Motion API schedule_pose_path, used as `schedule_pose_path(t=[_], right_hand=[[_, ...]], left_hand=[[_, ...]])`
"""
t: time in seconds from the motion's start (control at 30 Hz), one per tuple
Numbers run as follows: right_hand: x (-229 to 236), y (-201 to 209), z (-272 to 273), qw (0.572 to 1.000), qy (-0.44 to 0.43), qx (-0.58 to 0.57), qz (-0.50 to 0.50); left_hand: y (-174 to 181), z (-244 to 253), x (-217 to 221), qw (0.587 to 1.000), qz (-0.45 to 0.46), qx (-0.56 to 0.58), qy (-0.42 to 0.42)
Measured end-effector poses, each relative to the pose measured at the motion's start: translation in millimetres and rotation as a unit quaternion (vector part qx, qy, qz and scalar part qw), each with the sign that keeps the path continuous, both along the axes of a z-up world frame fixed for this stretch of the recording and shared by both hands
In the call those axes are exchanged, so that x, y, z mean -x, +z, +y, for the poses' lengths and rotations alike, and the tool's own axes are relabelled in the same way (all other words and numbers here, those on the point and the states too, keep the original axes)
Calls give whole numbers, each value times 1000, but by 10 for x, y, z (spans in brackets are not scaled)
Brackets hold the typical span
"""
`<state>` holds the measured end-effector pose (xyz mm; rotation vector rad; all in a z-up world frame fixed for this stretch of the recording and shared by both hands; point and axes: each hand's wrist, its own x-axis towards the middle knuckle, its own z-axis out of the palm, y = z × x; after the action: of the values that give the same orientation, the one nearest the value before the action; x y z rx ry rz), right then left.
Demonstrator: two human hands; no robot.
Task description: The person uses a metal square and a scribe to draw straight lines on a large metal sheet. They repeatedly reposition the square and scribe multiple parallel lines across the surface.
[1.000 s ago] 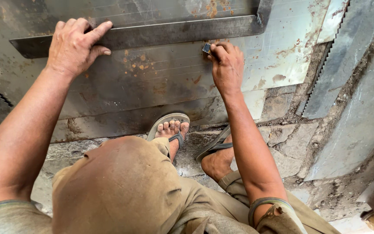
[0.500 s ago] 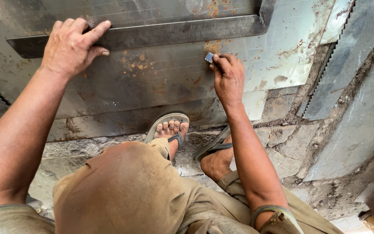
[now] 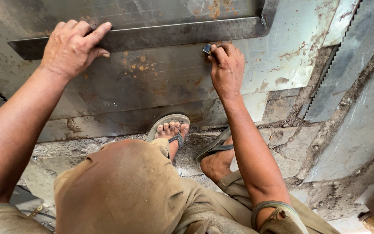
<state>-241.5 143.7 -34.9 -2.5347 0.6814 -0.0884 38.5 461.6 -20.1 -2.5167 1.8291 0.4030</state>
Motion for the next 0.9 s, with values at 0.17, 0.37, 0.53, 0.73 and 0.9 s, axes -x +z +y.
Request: schedule_pose_path(t=[0.17, 0.37, 0.53, 0.73, 0.9], right_hand=[[-142, 20, -64, 985, 47, 45, 162], [-38, 143, -195, 947, 153, -127, 252], [13, 16, -121, 999, 24, -31, -27], [-8, -34, 37, 999, -27, -22, -14], [-53, -45, 64, 996, -16, 19, 83]], left_hand=[[30, -33, -5, 1000, 0, -6, -4], [95, -122, -38, 1000, -2, -8, 6], [94, -131, -3, 1000, 11, 20, 17], [73, -93, 18, 1000, 6, -2, 21], [79, -85, 29, 1000, 2, -13, 19]])
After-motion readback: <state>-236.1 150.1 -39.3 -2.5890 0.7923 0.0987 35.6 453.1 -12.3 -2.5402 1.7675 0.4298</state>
